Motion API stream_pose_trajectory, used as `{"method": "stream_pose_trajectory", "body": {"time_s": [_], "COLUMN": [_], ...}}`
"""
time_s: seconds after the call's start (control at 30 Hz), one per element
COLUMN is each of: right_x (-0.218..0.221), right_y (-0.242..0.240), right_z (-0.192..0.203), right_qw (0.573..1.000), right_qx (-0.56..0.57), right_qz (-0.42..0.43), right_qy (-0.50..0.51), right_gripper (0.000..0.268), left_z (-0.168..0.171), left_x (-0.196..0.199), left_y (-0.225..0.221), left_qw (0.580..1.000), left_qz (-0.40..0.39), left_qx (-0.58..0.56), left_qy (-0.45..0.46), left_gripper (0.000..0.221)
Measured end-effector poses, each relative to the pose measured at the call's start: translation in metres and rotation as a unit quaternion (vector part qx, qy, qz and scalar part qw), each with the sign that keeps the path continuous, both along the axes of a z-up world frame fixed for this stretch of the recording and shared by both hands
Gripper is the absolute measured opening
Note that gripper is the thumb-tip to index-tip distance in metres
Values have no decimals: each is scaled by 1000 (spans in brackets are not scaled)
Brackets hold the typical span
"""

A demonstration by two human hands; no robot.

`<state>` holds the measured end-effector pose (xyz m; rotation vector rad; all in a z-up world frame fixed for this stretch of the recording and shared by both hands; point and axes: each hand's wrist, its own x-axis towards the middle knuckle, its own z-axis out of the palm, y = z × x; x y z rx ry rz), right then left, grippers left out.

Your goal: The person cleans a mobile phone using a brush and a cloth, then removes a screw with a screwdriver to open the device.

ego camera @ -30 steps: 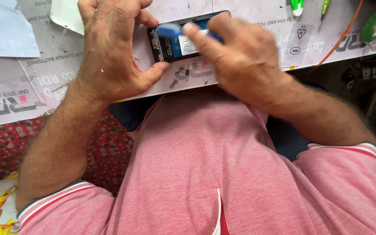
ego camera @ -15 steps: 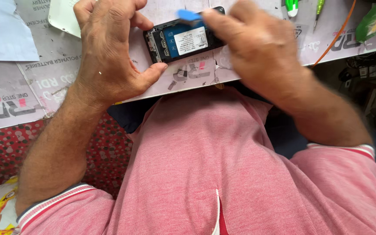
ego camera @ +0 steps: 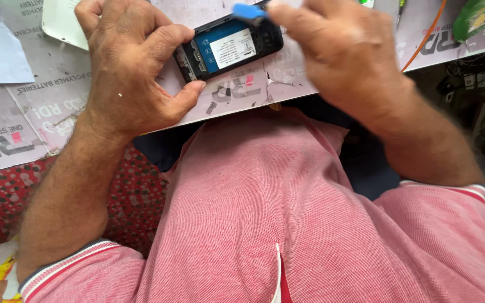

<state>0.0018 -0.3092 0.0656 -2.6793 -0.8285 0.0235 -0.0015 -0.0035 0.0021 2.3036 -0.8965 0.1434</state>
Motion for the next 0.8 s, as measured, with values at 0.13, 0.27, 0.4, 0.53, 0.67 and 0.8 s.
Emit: {"method": "stream_pose_trajectory", "body": {"time_s": [0.13,0.27,0.4,0.53,0.67,0.8], "right_x": [-3,-6,-4,-3,2,2], "right_y": [-19,-23,-25,-24,-16,-14], "right_z": [1,-2,-3,-4,2,20], "right_qw": [999,996,996,995,992,994], "right_qx": [-2,-15,-17,-45,-63,-72], "right_qz": [9,38,69,68,71,73], "right_qy": [-53,-76,-50,-55,-87,-29], "right_gripper": [28,30,37,37,37,35], "left_z": [2,10,13,9,9,11], "left_x": [3,1,2,3,3,3], "left_y": [-2,-6,-10,-12,-9,-11], "left_qw": [1000,1000,1000,999,1000,1000], "left_qz": [-4,6,-8,-7,-7,-4], "left_qx": [-3,6,18,34,24,23], "left_qy": [0,7,-13,-21,-10,-13], "left_gripper": [55,71,76,65,64,64]}}
